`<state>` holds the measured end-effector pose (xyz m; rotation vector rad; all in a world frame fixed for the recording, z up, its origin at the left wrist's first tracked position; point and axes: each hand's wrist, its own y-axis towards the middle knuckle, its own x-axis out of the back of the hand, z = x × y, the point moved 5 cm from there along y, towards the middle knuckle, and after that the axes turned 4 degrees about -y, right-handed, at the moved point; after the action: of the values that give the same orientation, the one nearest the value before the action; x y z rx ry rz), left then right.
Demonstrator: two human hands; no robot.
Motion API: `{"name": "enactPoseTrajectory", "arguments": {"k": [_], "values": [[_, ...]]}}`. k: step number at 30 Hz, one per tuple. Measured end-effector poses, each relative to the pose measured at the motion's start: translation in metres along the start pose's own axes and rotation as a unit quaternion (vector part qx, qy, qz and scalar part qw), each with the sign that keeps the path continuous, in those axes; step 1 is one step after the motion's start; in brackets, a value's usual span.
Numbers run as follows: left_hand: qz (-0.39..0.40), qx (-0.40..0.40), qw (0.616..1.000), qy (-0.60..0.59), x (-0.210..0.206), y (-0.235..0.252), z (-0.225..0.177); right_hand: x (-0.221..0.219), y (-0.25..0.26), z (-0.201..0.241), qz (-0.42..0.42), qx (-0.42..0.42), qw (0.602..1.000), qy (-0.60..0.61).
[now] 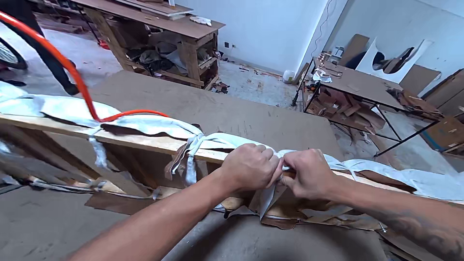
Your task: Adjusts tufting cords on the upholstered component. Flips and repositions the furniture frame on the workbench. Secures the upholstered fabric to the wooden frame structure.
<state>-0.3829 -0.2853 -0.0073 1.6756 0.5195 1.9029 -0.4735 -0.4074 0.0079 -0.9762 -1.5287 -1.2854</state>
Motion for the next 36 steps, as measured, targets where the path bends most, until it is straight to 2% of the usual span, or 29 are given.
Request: {"name": "enactPoseTrajectory", "arguments": {"k": [3,7,13,17,20,24,27,29,31,33,36], "values": [[-0.064,-0.020,0.998,0.011,0.012,-0.015,-0.022,0.005,-0.023,0.026,-0.071,0.076,0.994,-0.041],[-0.109,-0.030,0.994,0.011,0.028,-0.038,-0.052,0.008,-0.049,0.053,-0.109,0.086,0.988,-0.068],[-0.052,-0.017,0.998,-0.028,0.040,-0.056,-0.073,0.012,-0.067,0.068,-0.100,0.049,0.994,0.005],[-0.001,-0.008,0.994,-0.106,0.049,-0.057,-0.065,0.019,-0.067,0.056,-0.027,0.030,0.990,0.135],[0.069,0.010,0.989,-0.134,0.049,-0.052,-0.050,0.030,-0.066,0.051,0.003,-0.005,0.991,0.132],[0.067,0.044,0.980,-0.185,0.046,-0.037,-0.034,0.033,-0.061,0.048,-0.087,-0.028,0.996,0.023],[0.009,0.051,0.988,-0.142,0.037,-0.026,-0.020,0.018,-0.048,0.038,-0.131,-0.018,0.991,-0.019],[-0.039,0.012,0.994,-0.105,0.027,-0.020,-0.017,0.009,-0.034,0.022,-0.095,-0.004,0.995,0.014],[-0.052,-0.031,0.996,-0.066,0.021,-0.016,-0.016,0.008,-0.023,0.012,-0.068,0.019,0.997,0.043],[-0.005,-0.037,0.998,-0.055,0.016,-0.009,-0.013,0.011,-0.016,0.008,-0.008,0.028,0.998,0.048],[0.096,-0.012,0.994,-0.059,0.011,-0.001,-0.009,0.015,0.000,0.005,0.157,0.022,0.987,0.013]]}}
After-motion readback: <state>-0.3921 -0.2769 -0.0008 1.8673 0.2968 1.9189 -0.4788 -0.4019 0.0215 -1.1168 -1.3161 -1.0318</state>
